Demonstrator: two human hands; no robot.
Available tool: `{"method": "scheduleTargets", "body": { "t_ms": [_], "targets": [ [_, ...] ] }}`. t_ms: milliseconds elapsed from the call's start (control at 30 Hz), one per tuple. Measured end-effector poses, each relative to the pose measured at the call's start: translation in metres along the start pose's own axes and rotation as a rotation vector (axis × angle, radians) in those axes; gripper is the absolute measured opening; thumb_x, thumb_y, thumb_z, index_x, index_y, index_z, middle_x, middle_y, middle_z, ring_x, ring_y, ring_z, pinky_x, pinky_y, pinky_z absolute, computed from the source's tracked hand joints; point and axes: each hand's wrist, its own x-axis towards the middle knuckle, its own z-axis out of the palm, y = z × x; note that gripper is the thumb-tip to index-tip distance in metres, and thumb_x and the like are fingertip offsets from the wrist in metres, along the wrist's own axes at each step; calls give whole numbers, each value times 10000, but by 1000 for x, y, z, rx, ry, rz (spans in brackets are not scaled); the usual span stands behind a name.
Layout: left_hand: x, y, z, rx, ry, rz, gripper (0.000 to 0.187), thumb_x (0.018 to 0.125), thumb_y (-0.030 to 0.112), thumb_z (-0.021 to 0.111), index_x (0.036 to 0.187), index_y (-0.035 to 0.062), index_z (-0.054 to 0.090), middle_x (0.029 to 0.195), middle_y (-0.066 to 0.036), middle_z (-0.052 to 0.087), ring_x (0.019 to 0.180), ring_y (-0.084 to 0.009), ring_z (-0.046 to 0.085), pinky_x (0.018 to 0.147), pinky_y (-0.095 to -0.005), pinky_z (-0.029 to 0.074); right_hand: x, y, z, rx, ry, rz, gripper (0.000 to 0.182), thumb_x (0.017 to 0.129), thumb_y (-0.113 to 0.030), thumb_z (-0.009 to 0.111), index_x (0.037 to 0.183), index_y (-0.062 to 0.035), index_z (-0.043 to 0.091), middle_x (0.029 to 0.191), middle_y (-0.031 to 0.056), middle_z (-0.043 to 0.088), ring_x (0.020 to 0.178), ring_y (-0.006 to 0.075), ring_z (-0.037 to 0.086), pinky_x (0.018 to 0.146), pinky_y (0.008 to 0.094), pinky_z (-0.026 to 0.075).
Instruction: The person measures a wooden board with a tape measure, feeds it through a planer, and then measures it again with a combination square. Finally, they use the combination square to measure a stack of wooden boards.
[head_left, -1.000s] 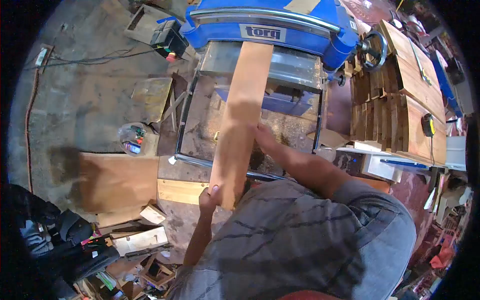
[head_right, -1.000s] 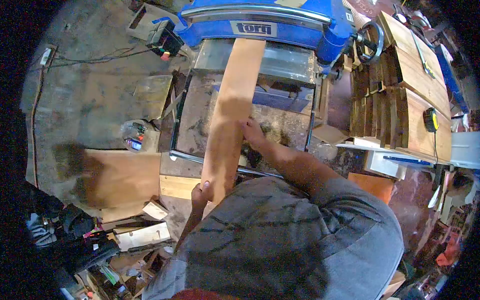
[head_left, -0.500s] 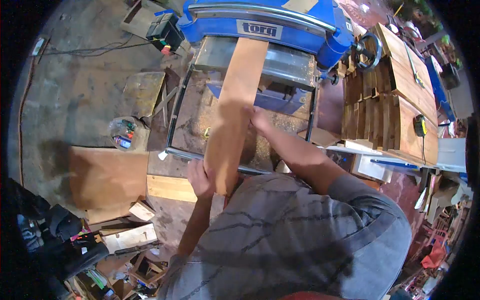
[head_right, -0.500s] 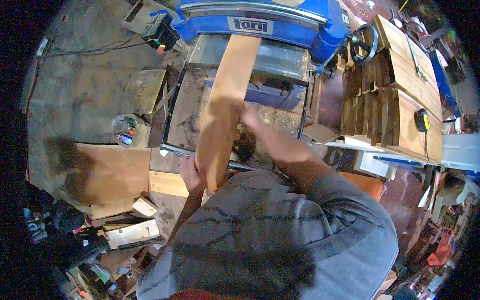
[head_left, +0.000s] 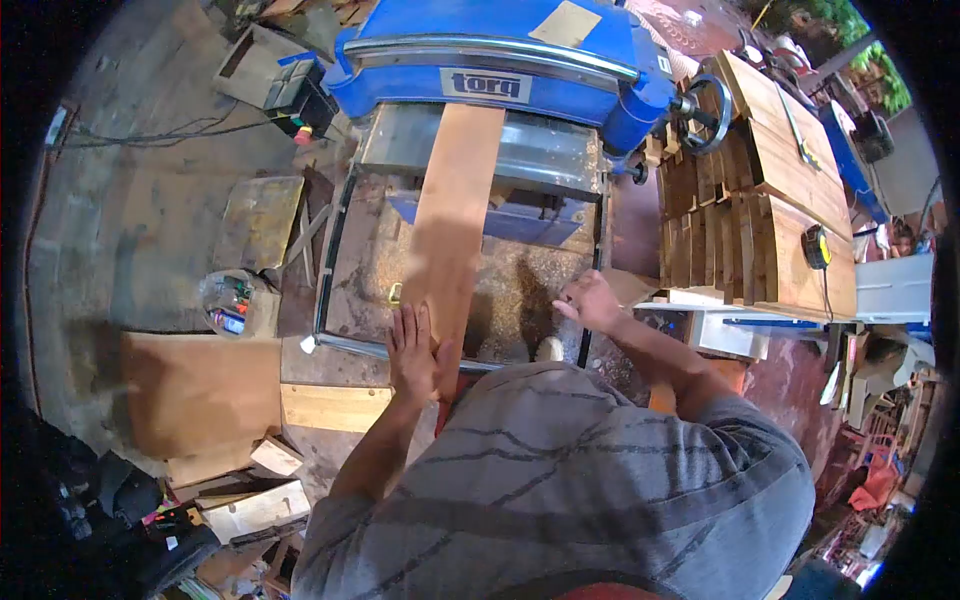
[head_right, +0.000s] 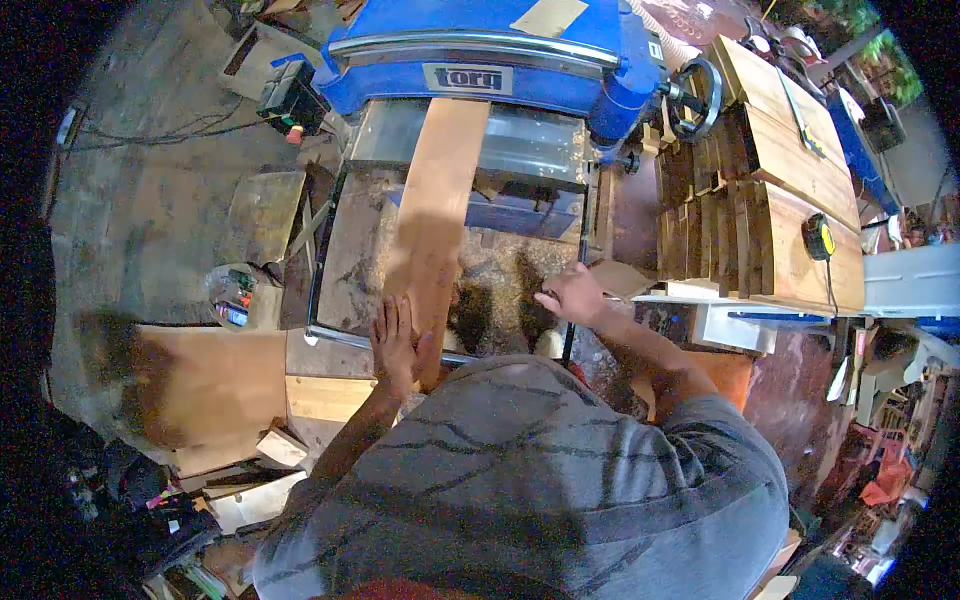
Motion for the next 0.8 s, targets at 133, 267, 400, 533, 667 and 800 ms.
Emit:
{"method": "scheduleTargets", "body": {
  "t_ms": [133, 267, 400, 533, 667, 800],
  "targets": [
    [10, -6, 10, 30, 47, 46, 773, 882, 485, 566, 1487, 67, 328, 1525, -210, 308, 1398, -399, 298, 1094, -570, 270, 1, 1, 5, -24, 79, 42, 242, 847, -336, 667, 787, -103, 646, 706, 99, 614, 772, 300, 602, 805, 398, 421],
    [25, -5, 18, 18, 102, 39, 803, 865, 512, 577, 1494, 86, 318, 1533, -203, 295, 1394, -394, 309, 1086, -572, 280, 2, 4, 10, 14, 109, 54, 223, 840, -318, 666, 815, -97, 654, 718, 93, 610, 774, 301, 592, 814, 399, 427],
    [34, -1, 21, 81, 78, 8, 797, 870, 523, 562, 1500, 105, 310, 1541, -199, 282, 1401, -385, 307, 1084, -561, 289, 1, 4, 9, 27, 119, 49, 210, 847, -310, 648, 838, -101, 658, 757, 97, 624, 794, 298, 599, 826, 405, 433],
    [47, -1, 24, 96, 94, 20, 794, 878, 542, 541, 1500, 105, 310, 1551, -199, 264, 1418, -382, 281, 1092, -553, 285, 3, 3, 6, 39, 156, 42, 202, 854, -301, 633, 837, -101, 657, 767, 96, 632, 789, 297, 605, 826, 406, 435],
    [59, 1, 22, 64, 41, 11, 789, 883, 543, 530, 1499, 101, 312, 1549, -204, 268, 1422, -380, 275, 1094, -558, 279, 0, 7, 10, 68, 117, 73, 172, 848, -277, 629, 809, -112, 659, 738, 86, 630, 761, 293, 609, 816, 400, 438],
    [68, 1, 25, 110, 71, 51, 780, 890, 527, 518, 1494, 76, 316, 1523, -245, 295, 1406, -415, 282, 1093, -562, 272, 0, 8, 9, 55, 123, 66, 172, 842, -278, 628, 777, -121, 652, 703, 84, 623, 750, 279, 610, 798, 391, 438]
  ]
}}
